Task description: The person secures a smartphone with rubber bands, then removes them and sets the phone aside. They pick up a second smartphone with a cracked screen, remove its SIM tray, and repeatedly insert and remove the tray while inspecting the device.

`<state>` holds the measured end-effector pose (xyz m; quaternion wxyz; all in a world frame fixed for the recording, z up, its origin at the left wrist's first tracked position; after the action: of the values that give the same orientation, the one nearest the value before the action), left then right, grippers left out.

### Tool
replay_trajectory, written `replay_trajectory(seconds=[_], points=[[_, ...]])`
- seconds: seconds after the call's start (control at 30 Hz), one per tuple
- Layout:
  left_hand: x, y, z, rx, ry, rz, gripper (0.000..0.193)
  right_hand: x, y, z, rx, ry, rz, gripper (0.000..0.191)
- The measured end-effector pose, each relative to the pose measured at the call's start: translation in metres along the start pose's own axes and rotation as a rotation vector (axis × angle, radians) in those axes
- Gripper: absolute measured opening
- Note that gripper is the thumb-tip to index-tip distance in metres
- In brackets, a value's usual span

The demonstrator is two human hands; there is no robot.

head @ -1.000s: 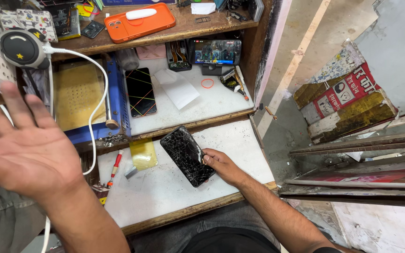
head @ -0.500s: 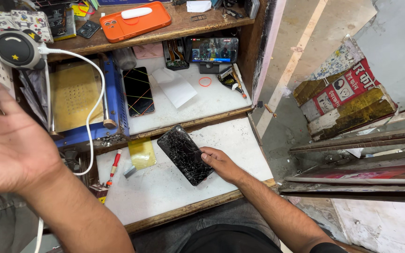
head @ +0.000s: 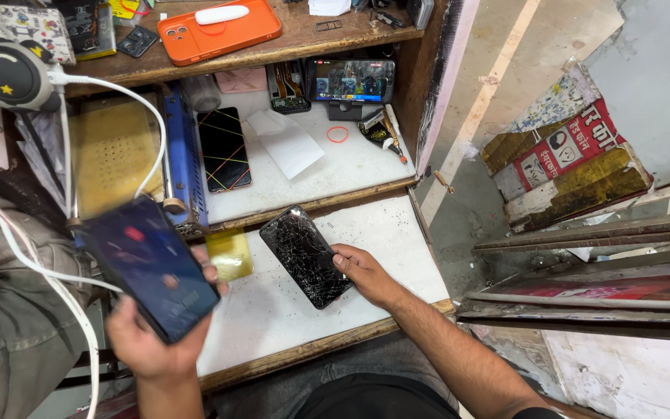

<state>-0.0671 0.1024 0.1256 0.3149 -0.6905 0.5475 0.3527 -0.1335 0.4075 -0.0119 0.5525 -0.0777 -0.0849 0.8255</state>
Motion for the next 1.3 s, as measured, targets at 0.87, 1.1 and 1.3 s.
replay_trajectory(seconds=[0.87, 1.1, 1.3], points=[[0.082, -0.026, -0.002, -0.040, 2.382, -0.333, 0.055, -0.002, -0.002, 0.001, 0.025, 0.256, -0.005, 0.057], [0.068, 0.041, 0.003, -0.138, 2.410, -0.421, 0.035, -0.004, -0.001, 0.003, 0.006, 0.166, -0.031, 0.059], [0.056, 0.049, 0.008, -0.211, 2.401, -0.248, 0.026, -0.003, -0.003, 0.008, 0.033, 0.189, -0.053, 0.057]])
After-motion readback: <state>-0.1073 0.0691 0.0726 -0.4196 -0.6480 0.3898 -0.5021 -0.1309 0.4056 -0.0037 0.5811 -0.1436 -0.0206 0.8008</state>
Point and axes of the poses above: each hand's wrist, its own y-axis towards the middle knuckle, its own x-axis out of the back of the hand, z = x × y, the point moved 3 cm from there along y, towards the middle knuckle, and after that the axes turned 10 degrees about -z, right-handed, at the moved point
